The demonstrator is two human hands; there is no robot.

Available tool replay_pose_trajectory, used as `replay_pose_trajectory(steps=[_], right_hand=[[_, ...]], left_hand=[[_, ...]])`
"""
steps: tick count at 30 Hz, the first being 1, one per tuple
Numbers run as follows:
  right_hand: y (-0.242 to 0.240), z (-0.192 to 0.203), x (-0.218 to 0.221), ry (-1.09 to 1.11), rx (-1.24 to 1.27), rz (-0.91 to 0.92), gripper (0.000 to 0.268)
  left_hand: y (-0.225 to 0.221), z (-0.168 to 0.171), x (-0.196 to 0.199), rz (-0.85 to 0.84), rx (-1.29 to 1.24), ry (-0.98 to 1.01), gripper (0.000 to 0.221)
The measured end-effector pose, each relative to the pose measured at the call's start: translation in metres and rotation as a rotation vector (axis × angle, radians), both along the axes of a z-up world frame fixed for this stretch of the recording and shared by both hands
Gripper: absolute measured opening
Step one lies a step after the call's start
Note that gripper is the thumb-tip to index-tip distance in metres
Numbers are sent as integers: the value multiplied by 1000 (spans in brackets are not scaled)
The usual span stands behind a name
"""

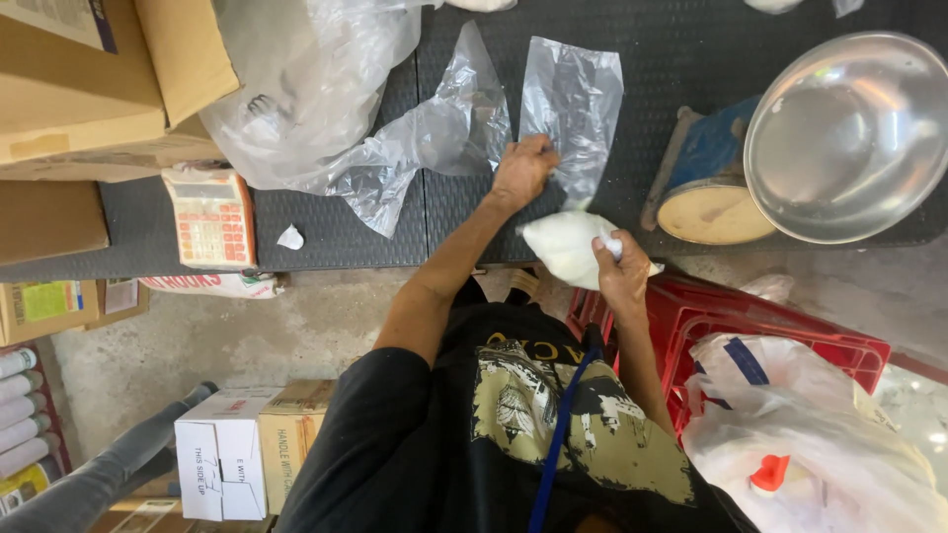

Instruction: Scooping white powder from a large bag into smaller plastic bags using a hand scoop and a scale.

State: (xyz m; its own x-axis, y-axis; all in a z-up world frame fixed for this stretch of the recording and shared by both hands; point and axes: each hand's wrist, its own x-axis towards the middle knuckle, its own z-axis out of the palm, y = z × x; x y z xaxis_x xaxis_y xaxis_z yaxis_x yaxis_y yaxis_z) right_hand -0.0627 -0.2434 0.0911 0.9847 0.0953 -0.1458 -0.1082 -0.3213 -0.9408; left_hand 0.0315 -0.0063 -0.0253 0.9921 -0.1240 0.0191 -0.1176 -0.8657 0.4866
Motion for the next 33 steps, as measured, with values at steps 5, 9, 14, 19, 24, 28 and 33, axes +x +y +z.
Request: replay_pose_trajectory(steps=[5, 9, 14, 19, 24, 28, 33], right_hand=[[-3, -22, 18, -12, 64, -104, 12], [6, -27, 47, 26, 197, -272, 4], [10, -52, 79, 3, 362, -375, 6], [19, -68, 100, 8, 501, -457, 7], [29, -71, 98, -68, 376, -462, 12], [22, -81, 108, -73, 311, -479, 12], [7, -90, 95, 167, 388, -503, 23]], left_hand=[[53, -43, 5, 451, -604, -149, 10], [106, 17, -15, 811, -1313, -146, 15], [97, 61, -35, 599, -1039, -265, 15], [57, 82, -15, 318, -354, -288, 49], [51, 28, 17, 4, 37, -134, 62], [68, 23, 31, -27, 4, 29, 55], [95, -20, 36, -124, 224, -147, 22]])
